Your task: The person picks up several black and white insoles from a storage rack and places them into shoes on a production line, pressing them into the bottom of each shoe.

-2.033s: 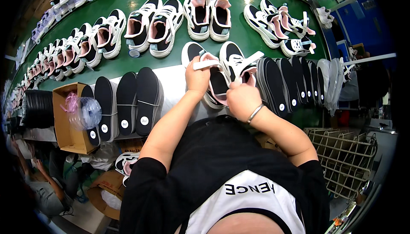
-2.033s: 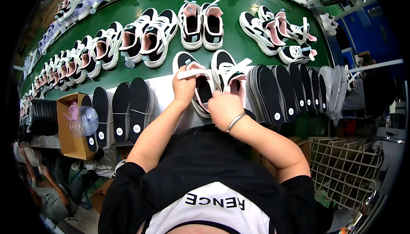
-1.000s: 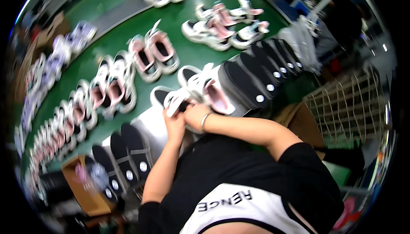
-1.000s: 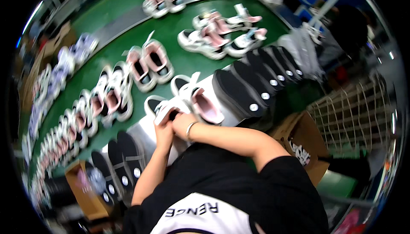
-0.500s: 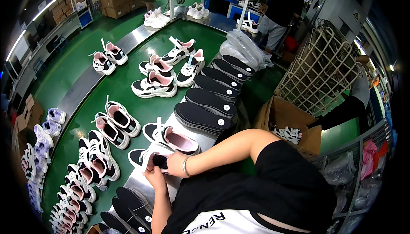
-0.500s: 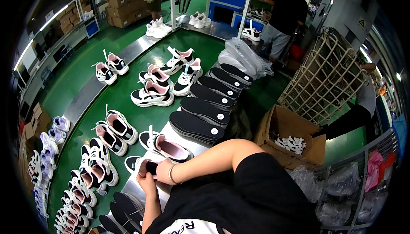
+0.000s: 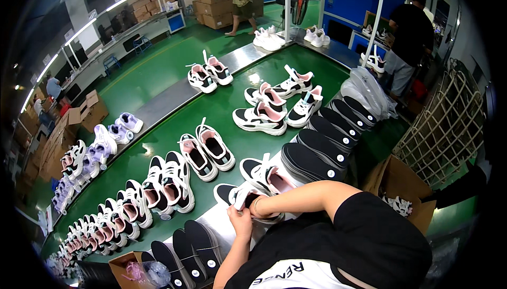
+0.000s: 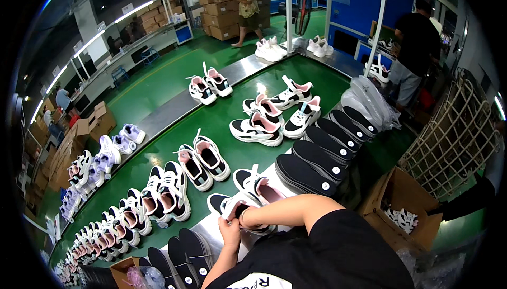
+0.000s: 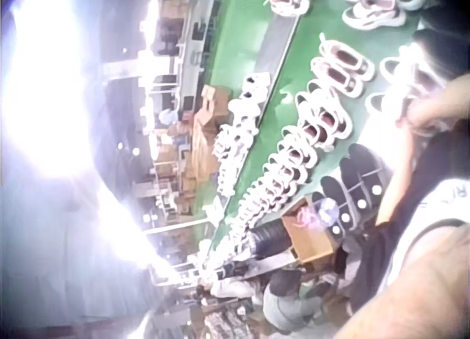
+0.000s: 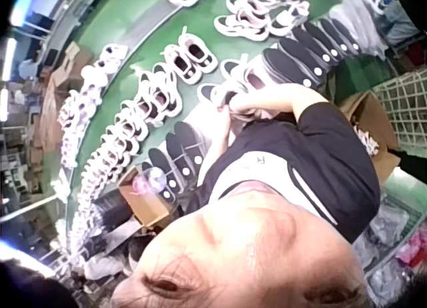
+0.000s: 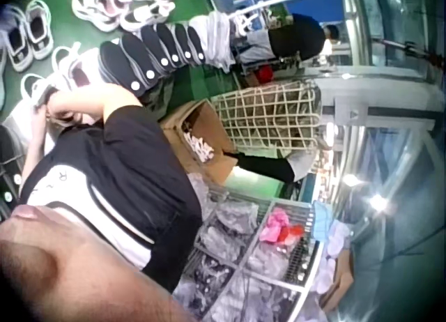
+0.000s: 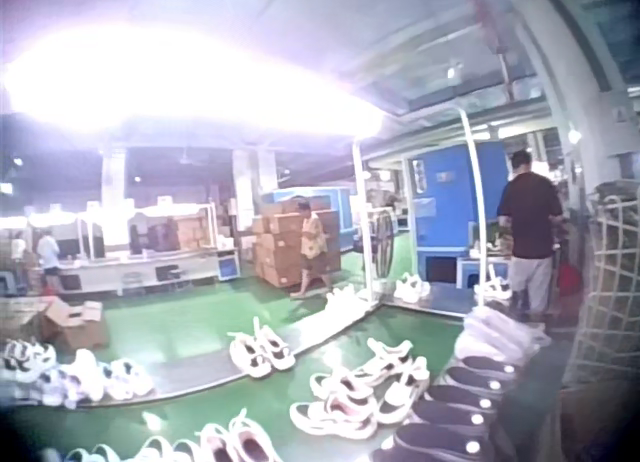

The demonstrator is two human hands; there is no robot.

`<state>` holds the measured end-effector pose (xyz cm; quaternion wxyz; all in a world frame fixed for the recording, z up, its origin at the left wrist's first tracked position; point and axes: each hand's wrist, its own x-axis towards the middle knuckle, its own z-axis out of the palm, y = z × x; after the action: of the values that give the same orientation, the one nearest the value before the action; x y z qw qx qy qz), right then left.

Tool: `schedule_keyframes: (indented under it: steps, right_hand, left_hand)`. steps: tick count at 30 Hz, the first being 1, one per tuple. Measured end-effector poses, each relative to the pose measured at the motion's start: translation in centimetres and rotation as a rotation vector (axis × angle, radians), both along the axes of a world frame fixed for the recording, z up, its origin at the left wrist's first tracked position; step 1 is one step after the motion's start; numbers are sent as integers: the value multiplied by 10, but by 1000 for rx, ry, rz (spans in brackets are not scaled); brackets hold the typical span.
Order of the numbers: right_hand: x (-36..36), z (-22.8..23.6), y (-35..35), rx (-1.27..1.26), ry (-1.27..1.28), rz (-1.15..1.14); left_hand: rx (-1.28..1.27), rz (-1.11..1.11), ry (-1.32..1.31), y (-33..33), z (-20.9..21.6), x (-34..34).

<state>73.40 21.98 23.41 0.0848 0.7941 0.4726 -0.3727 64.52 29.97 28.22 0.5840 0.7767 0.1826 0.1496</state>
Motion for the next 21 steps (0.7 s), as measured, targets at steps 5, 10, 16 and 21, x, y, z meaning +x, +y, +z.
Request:
schedule_keyframes:
  steps: [5,10,16,21]
  right_hand:
    - [-21,85,35,-75,-3,-108]
    - [-29,120,16,-45,-268,99]
    - [-23,115,12,-322,-30,276]
    - [-38,129,-17,-167,47,-9]
  left_hand:
    - [85,66,-5,20,-18,-18]
    - [221,36,-31,6,20,-11]
    - [83,88,-44,9,-5,-3]
    - [43,85,-74,5,0,-8]
